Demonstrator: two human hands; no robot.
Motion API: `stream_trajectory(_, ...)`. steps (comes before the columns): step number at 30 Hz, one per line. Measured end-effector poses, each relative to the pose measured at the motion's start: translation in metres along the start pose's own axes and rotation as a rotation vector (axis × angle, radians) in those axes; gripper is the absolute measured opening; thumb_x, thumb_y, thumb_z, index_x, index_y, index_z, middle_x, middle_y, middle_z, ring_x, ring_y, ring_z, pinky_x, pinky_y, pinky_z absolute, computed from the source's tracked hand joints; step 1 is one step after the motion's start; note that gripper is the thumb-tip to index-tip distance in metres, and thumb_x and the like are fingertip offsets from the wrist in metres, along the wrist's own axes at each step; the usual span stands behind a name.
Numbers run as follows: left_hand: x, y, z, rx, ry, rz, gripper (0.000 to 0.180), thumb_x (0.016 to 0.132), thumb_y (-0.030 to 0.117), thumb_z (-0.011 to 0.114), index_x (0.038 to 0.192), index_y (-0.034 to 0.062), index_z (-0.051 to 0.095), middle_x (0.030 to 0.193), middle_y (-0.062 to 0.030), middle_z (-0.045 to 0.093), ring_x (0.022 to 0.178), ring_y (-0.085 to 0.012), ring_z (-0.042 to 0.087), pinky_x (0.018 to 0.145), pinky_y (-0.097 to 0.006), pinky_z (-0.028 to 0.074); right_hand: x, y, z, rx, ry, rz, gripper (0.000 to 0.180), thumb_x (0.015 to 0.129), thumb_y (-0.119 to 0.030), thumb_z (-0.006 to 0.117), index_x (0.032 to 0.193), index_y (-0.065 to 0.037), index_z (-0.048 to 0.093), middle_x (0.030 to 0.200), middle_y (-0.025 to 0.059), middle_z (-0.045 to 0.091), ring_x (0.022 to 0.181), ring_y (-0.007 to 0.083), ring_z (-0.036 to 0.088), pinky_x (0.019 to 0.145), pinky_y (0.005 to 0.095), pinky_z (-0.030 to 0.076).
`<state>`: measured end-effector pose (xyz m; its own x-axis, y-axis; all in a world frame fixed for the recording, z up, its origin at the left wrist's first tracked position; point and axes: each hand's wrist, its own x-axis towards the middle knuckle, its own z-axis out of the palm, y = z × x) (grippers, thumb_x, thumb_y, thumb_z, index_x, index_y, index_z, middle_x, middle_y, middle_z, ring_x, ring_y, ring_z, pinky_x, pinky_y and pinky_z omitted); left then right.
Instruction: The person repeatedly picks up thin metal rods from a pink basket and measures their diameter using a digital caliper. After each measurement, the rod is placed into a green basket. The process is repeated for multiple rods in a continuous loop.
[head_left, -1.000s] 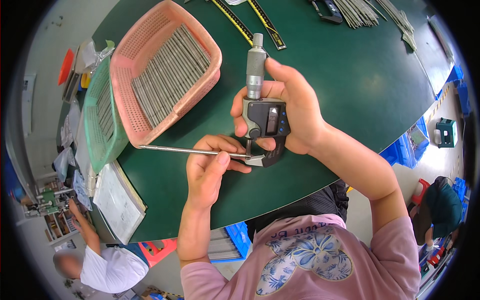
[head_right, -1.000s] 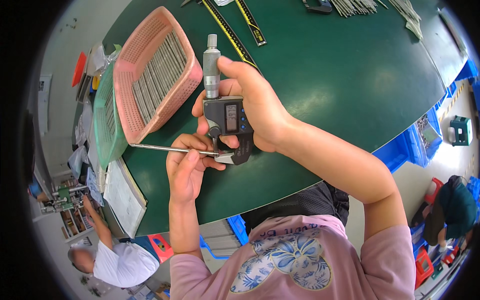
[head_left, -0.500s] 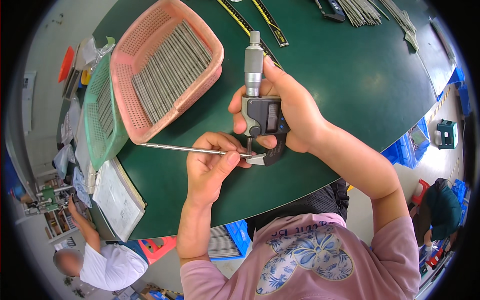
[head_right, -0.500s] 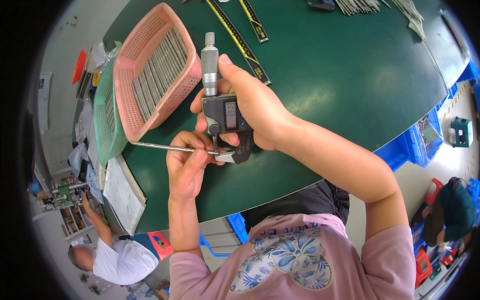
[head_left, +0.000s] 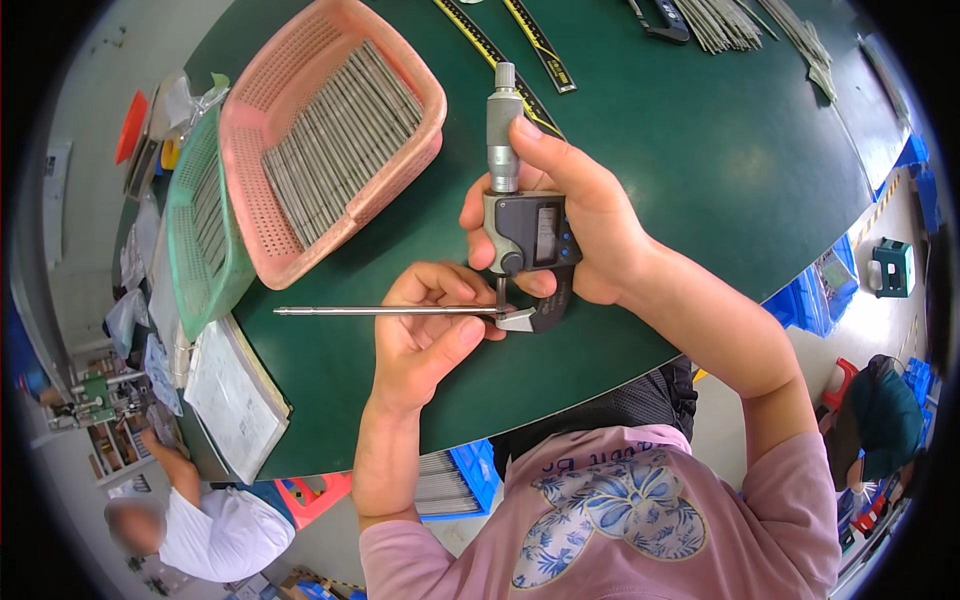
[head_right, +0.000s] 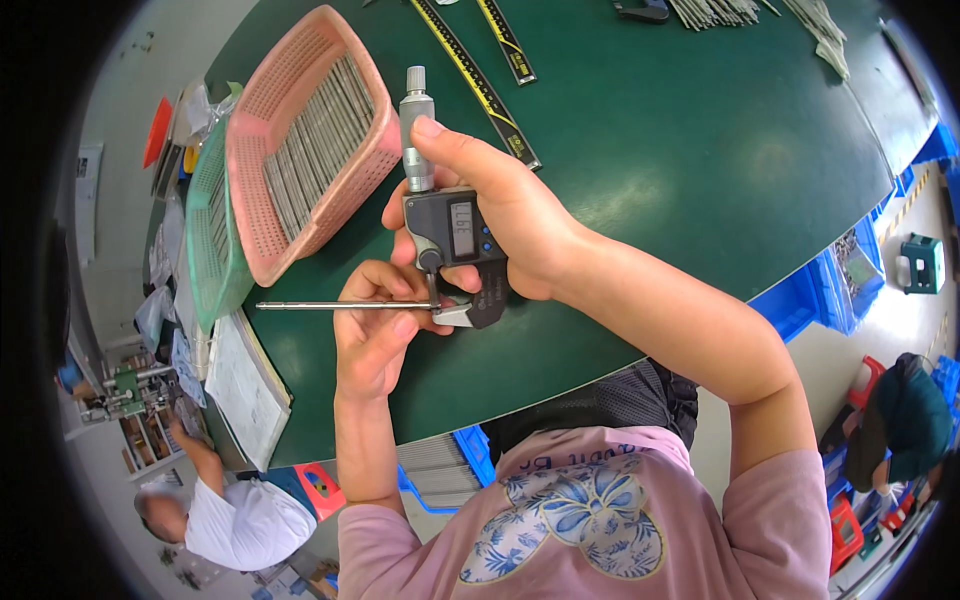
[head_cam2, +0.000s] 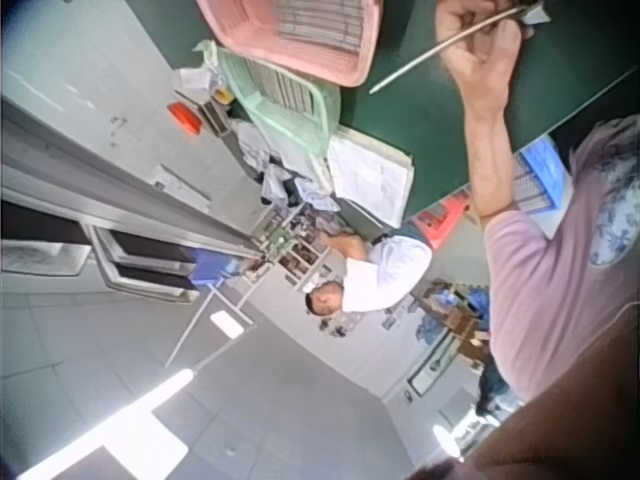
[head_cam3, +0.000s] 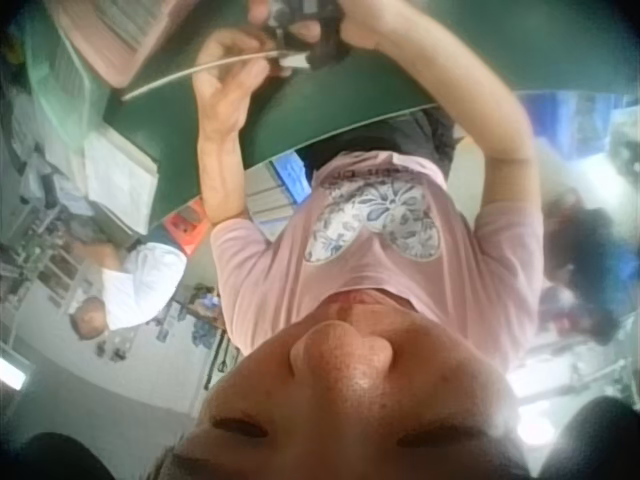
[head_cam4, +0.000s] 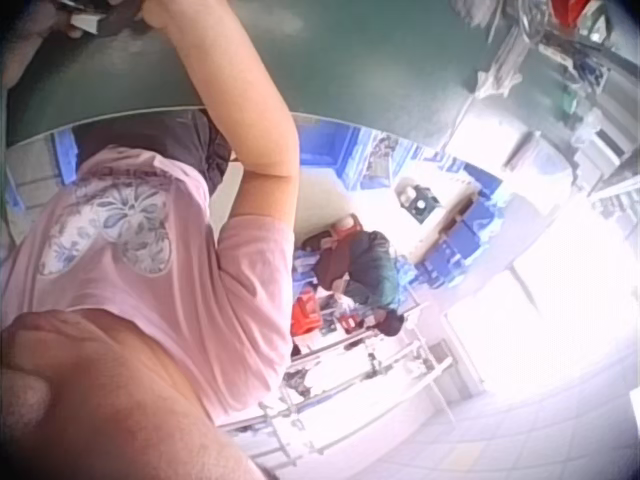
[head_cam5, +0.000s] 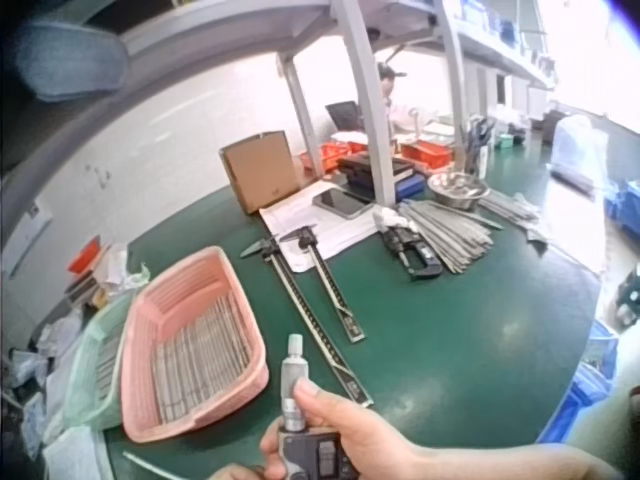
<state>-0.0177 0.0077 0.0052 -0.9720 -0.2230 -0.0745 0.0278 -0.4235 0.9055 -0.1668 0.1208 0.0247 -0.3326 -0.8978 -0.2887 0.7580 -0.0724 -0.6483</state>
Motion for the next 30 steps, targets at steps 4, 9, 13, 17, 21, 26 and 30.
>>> stream_trajectory(4, -0.001, -0.0043, 0.0019, 0.051, 0.048, -0.008, 0.017, 0.077, -0.003, 0.059, 0.089, -0.0009, 0.047, 0.09, -0.0122, 0.053, 0.08, -0.0172, 0.058, 0.069, -0.03, 0.054, 0.0005, 0.0004, 0.0003, -0.001, -0.002, -0.012, 0.061, 0.083, -0.057, 0.035, 0.08, 0.001, 0.055, 0.064, 0.0147, 0.057, 0.038, 0.0138, 0.045, 0.034, 0.0221, 0.034)
stream_trajectory(9, 0.0003, -0.0047, 0.0029, 0.051, 0.058, 0.007, 0.017, 0.077, -0.002, 0.06, 0.089, -0.0009, 0.047, 0.087, -0.0117, 0.054, 0.078, -0.0166, 0.058, 0.067, -0.029, 0.054, -0.0002, -0.0005, -0.0009, -0.066, -0.047, -0.052, 0.059, 0.086, -0.054, 0.031, 0.082, 0.0, 0.055, 0.064, 0.0142, 0.057, 0.038, 0.0139, 0.043, 0.035, 0.0222, 0.034)
stream_trajectory(13, -0.0012, -0.0035, 0.0002, 0.055, 0.055, 0.023, 0.016, 0.078, -0.002, 0.059, 0.088, -0.0008, 0.047, 0.087, -0.012, 0.054, 0.078, -0.0164, 0.058, 0.066, -0.029, 0.055, 0.001, -0.0006, 0.001, 0.008, -0.005, -0.01, 0.06, 0.087, -0.053, 0.027, 0.084, 0.001, 0.055, 0.065, 0.0142, 0.057, 0.039, 0.014, 0.044, 0.035, 0.0222, 0.034)
stream_trajectory(17, -0.0004, -0.0021, 0.0009, 0.035, 0.048, 0.032, 0.016, 0.078, -0.003, 0.058, 0.088, -0.0008, 0.047, 0.088, -0.0121, 0.054, 0.078, -0.0162, 0.058, 0.066, -0.028, 0.055, 0.0009, -0.0006, -0.0013, 0.029, -0.014, 0.006, 0.063, 0.085, -0.055, 0.027, 0.083, 0.001, 0.055, 0.066, 0.0145, 0.057, 0.041, 0.0141, 0.045, 0.035, 0.022, 0.034)
stream_trajectory(21, -0.0005, -0.0027, 0.0001, 0.036, 0.045, 0.026, 0.016, 0.077, -0.004, 0.058, 0.088, -0.0008, 0.047, 0.088, -0.0123, 0.054, 0.078, -0.0161, 0.058, 0.066, -0.028, 0.055, 0.0002, -0.001, -0.0001, -0.008, -0.005, 0.007, 0.062, 0.084, -0.056, 0.031, 0.082, 0.001, 0.055, 0.065, 0.0151, 0.057, 0.041, 0.0143, 0.045, 0.034, 0.022, 0.034)
stream_trajectory(26, -0.0007, -0.0023, 0.0009, 0.042, 0.042, 0.022, 0.016, 0.077, -0.003, 0.058, 0.089, -0.0009, 0.047, 0.088, -0.0121, 0.054, 0.078, -0.0158, 0.058, 0.066, -0.028, 0.055, -0.0007, -0.0022, 0.0015, -0.039, -0.013, -0.02, 0.06, 0.083, -0.056, 0.035, 0.081, 0.001, 0.055, 0.064, 0.0148, 0.057, 0.039, 0.0142, 0.045, 0.033, 0.0224, 0.034)
stream_trajectory(30, -0.0002, -0.0014, 0.003, 0.048, 0.074, 0.005, 0.017, 0.078, 0.002, 0.06, 0.089, -0.0008, 0.048, 0.086, -0.0117, 0.054, 0.078, -0.0157, 0.058, 0.065, -0.029, 0.054, -0.0001, -0.0018, 0.0002, -0.031, -0.017, -0.015, 0.06, 0.082, -0.056, 0.036, 0.08, 0.001, 0.055, 0.063, 0.0141, 0.057, 0.039, 0.0138, 0.045, 0.033, 0.0224, 0.033)
